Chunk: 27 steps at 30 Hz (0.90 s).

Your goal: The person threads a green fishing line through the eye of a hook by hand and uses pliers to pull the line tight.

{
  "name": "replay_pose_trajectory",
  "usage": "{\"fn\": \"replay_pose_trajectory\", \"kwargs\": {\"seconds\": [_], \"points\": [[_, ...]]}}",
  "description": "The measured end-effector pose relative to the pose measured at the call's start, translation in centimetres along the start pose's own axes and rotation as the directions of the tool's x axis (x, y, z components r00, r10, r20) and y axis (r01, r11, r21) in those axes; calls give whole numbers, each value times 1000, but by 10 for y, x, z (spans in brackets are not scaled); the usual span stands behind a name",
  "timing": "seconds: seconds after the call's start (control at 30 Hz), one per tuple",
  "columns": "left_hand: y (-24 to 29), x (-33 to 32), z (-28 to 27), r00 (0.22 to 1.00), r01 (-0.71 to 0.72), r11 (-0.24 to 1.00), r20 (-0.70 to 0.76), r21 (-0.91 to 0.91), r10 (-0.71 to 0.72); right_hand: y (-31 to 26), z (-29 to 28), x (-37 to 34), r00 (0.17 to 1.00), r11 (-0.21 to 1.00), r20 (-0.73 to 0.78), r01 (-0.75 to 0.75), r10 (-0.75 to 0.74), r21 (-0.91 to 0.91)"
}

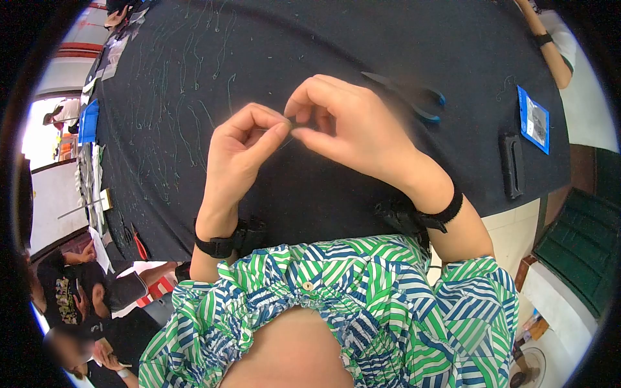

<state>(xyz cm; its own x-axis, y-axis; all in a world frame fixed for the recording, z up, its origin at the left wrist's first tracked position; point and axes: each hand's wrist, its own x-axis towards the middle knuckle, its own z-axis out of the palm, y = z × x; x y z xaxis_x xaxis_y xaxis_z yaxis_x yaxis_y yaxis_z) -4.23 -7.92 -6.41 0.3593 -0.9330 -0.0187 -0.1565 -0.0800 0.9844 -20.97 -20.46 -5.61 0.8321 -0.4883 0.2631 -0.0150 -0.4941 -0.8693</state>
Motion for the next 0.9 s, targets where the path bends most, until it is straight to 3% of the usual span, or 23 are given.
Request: {"fn": "replay_pose_trajectory", "kwargs": {"seconds": [0.23, 0.33, 0.9], "points": [[-1, 0, 0, 1000, -19, 999, -2, 35, 19, 1, 4, -1, 999, 1000, -38, 8, -8, 11], [-1, 0, 0, 1000, -24, 999, -8, 35, 24, -8, -2, 1, 997, 997, 20, -75, 75, 3], [-2, 0, 0, 999, -42, 998, -10, 53, 43, -8, 0, -2, 999, 998, -53, 2, -5, -57]]}}
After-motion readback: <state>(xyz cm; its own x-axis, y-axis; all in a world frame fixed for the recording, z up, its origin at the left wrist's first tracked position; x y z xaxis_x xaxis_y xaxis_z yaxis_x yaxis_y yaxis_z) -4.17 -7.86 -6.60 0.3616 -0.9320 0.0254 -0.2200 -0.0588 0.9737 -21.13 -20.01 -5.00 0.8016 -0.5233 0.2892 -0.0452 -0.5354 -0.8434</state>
